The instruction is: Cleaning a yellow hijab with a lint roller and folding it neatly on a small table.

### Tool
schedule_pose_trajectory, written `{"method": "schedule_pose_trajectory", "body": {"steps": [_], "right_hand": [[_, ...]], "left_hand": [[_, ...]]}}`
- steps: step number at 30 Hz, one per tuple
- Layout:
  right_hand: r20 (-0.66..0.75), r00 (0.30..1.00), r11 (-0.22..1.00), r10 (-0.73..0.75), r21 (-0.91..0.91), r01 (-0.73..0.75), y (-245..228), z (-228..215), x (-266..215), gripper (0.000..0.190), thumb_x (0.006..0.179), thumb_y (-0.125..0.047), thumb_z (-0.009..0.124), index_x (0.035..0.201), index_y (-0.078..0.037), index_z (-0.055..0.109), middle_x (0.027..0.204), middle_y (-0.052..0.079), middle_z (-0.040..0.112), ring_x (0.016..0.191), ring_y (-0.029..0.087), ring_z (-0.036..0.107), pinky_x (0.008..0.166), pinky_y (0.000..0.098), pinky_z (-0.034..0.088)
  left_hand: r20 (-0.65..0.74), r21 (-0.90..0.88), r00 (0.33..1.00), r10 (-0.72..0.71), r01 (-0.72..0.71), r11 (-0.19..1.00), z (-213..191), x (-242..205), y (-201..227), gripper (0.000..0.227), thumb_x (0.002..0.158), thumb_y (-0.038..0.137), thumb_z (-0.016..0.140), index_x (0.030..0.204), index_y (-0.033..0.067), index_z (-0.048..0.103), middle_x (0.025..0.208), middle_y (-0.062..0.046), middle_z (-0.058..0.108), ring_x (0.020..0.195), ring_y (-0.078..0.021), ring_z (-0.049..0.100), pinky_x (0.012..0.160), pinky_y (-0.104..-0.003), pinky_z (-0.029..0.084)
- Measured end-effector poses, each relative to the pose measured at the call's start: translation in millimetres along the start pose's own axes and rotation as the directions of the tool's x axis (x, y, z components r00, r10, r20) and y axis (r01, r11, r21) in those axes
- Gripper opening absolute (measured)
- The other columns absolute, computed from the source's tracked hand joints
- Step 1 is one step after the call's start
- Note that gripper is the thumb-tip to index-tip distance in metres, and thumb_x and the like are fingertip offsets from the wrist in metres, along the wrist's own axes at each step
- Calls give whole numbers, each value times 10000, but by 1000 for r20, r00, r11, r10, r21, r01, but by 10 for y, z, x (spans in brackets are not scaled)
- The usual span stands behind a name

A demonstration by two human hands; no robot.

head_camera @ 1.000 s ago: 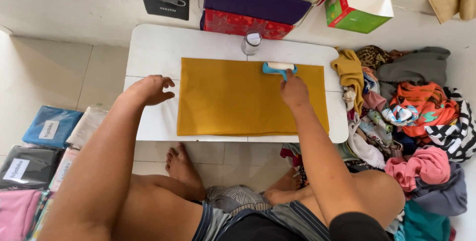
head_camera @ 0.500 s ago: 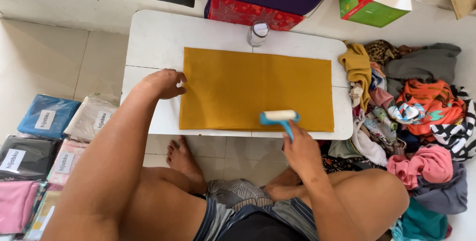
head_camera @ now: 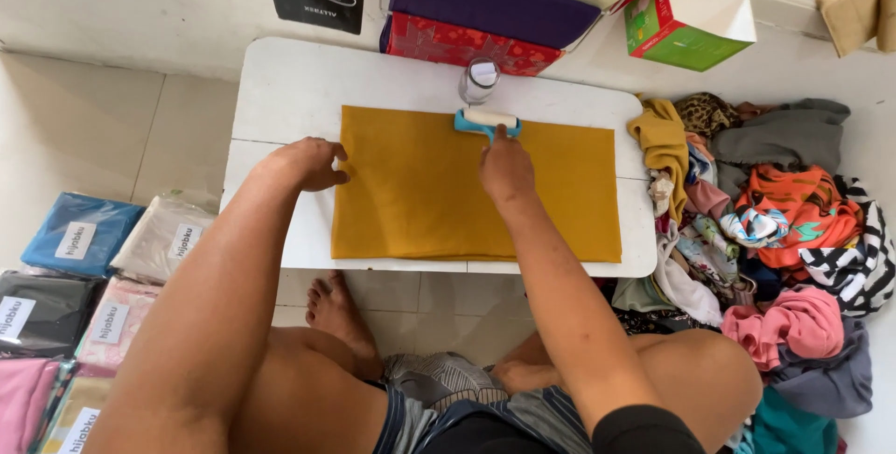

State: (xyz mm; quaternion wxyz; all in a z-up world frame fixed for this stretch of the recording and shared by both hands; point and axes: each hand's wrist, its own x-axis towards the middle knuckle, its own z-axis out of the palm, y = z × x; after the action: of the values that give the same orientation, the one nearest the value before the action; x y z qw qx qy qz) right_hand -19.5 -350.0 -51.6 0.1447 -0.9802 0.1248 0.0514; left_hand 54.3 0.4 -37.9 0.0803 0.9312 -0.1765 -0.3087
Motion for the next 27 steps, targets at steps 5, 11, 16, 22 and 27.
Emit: {"method": "schedule_pose_trajectory", "body": {"steps": [5,11,16,22,27], "right_hand": [[51,998,999,-32,29,31,-374,-535,-1350,514,1015,-178,485,1437,116,472,1060,365,657,954,555,699,760,618,588],[205,979,997,4,-73,12,-130,-516,-2519,545,1030,-237,448,1511,17,411,1097,303,664,908,504,726,716,595,644],[17,998,989,-54,-135,56,-154,-636,-2473,573,966,-318,540,1490,-91,490,1044,192,712,693,406,722,570,518,595],[113,987,985,-111,-121,125,-468,-362,-1752,504,1014,-331,427,1477,-146,495,1084,157,679,852,458,738,715,594,619],[81,988,988,-130,-69,136,-790,-257,-954,477,998,-240,470,1394,15,547,1069,278,686,925,514,722,754,612,596]], "left_hand": [[0,-8,1000,22,-22,1000,18,33,127,474,914,369,713,1355,195,685,1270,-123,722,1216,-311,674,986,-478,569],[22,18,1000,12,-13,1000,6,10,287,467,914,380,710,1348,210,691,1268,-107,725,1204,-291,684,981,-474,571],[114,95,990,-83,73,993,-10,-32,289,471,940,422,662,1379,251,650,1340,9,682,1222,-237,636,1013,-454,535],[83,-5,996,-33,34,999,50,-7,78,501,913,410,709,1361,189,679,1294,-141,715,1249,-321,660,1024,-487,550],[74,-27,996,-39,41,999,47,-16,-68,539,910,423,707,1395,194,652,1321,-146,691,1274,-320,635,1031,-486,541]]}}
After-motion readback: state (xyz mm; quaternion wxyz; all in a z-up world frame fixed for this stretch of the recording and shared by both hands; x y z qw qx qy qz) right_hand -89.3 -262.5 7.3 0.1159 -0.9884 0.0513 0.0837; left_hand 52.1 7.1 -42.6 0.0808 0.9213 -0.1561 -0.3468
